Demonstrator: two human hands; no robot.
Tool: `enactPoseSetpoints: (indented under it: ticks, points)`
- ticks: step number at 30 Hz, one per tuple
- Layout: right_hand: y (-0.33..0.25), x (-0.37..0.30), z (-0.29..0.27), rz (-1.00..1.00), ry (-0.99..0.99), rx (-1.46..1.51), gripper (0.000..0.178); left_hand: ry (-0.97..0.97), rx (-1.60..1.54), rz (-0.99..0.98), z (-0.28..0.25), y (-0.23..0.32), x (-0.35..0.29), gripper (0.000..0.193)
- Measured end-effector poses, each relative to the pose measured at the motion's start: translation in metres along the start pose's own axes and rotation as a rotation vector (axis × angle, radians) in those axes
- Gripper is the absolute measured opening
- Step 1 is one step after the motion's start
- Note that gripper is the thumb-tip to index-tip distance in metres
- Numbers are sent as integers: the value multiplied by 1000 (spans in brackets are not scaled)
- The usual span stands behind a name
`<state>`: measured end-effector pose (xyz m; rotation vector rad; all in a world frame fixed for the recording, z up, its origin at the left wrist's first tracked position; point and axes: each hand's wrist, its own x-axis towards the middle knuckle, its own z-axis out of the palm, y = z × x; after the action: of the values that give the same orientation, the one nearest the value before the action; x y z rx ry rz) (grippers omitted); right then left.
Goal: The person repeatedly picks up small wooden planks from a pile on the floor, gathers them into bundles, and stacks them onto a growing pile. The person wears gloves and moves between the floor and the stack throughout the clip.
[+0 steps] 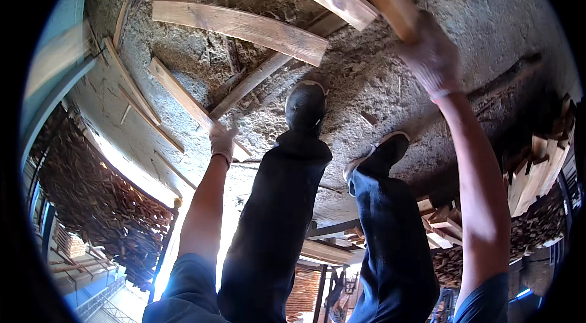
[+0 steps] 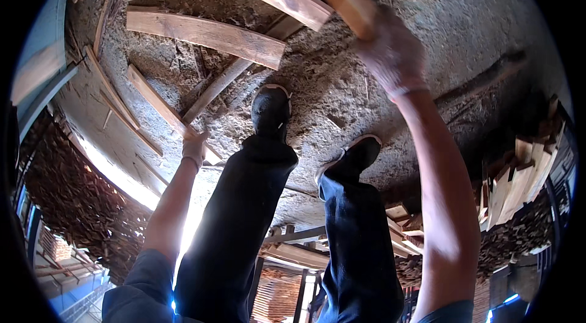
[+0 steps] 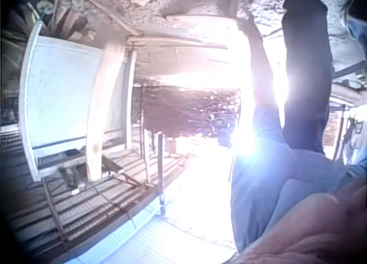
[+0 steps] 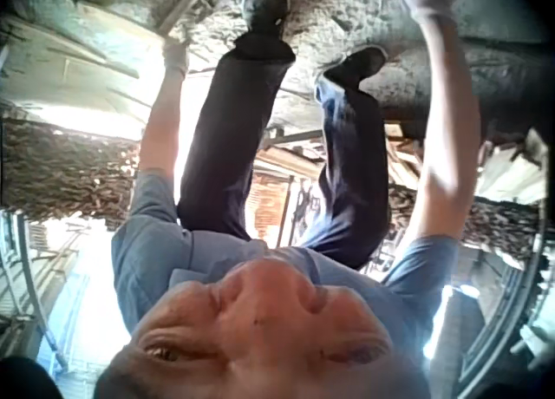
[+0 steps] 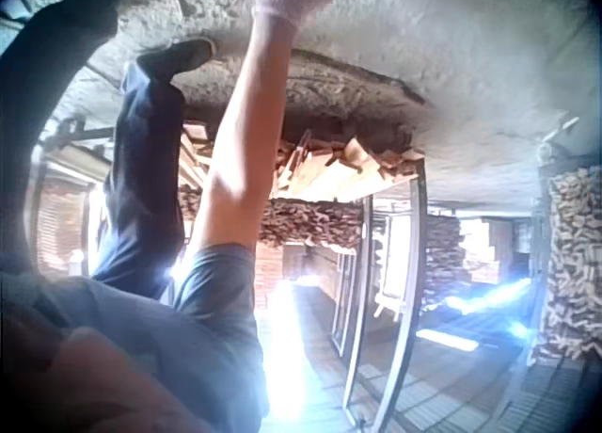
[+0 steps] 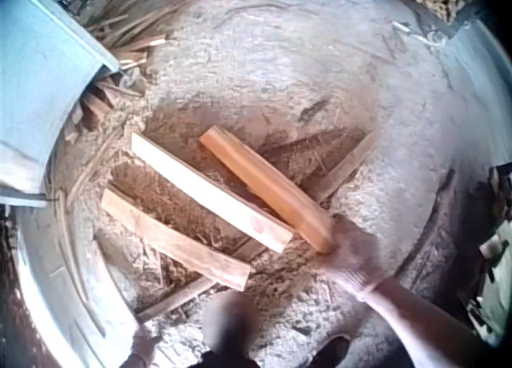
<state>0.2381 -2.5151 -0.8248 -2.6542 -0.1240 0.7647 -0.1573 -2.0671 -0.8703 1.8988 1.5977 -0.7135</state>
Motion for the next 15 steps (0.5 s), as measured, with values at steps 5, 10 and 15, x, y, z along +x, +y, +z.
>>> enactPoseSetpoints:
  ticks: [5,10,15]
  points:
    - [14,12,-34,136,88,-16,51,87,-501,77,11,73,-73,25]
    - [-73,53,-11,-177,-26,187,54,-200,-900,-91,20,164,-135,13]
    - [-118,66,40,-132,-164,5,43,-468,-1197,6,58,242,-117,58]
